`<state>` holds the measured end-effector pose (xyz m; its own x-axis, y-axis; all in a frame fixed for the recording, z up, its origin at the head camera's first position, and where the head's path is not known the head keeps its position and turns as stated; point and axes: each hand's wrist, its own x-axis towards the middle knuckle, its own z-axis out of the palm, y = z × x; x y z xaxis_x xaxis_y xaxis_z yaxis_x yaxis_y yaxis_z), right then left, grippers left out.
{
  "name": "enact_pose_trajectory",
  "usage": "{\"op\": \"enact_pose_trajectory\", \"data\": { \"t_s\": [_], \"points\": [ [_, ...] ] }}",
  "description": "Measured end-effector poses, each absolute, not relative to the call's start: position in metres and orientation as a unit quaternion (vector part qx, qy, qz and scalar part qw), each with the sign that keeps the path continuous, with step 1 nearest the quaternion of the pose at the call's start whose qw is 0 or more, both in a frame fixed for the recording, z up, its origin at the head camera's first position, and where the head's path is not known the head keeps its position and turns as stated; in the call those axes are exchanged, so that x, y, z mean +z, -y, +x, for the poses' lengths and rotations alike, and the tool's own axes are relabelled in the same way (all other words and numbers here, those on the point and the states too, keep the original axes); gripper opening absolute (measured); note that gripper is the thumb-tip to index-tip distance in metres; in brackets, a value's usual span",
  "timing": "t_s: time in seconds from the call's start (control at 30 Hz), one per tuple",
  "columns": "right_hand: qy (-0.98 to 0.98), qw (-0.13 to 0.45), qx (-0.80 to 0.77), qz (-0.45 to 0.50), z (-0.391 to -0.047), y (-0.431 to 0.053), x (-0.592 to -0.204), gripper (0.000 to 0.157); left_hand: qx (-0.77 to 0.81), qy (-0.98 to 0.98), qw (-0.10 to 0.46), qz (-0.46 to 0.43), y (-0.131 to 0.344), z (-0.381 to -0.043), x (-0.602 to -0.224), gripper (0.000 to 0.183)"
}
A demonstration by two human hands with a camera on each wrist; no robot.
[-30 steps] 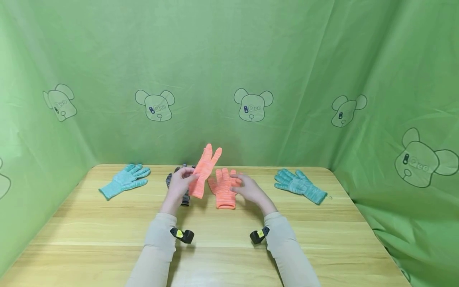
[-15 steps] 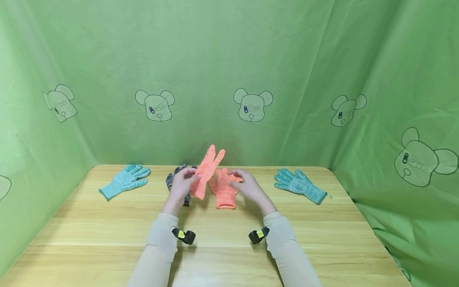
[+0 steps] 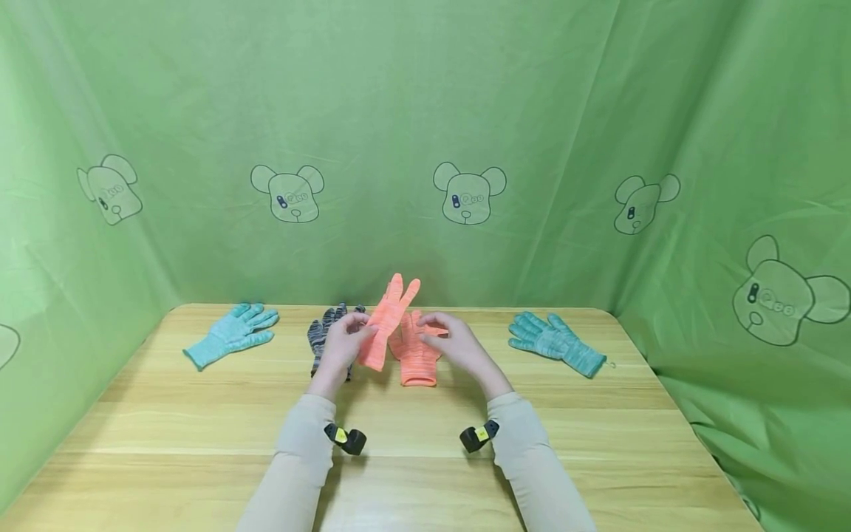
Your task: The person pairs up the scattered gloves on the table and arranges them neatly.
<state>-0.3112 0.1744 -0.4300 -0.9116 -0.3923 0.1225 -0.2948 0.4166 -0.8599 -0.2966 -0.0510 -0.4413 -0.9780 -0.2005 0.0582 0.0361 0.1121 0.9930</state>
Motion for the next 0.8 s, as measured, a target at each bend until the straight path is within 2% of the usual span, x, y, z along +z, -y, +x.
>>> {"op": "enact_pose_trajectory", "data": {
  "t_s": [0.43, 0.8],
  "points": [
    [-0.822, 0.055, -0.509, -0.250, -0.309, -0.173, -0.428, 0.045, -0.650, 0.753, 0.092, 0.044, 0.043, -0.294, -0.444, 0.020],
    [-0.827, 0.050, -0.500, -0.251, -0.311, -0.175, -0.434, 0.050, -0.635, 0.767, 0.085, 0.023, 0.035, -0.295, -0.451, 0.020]
  ]
}}
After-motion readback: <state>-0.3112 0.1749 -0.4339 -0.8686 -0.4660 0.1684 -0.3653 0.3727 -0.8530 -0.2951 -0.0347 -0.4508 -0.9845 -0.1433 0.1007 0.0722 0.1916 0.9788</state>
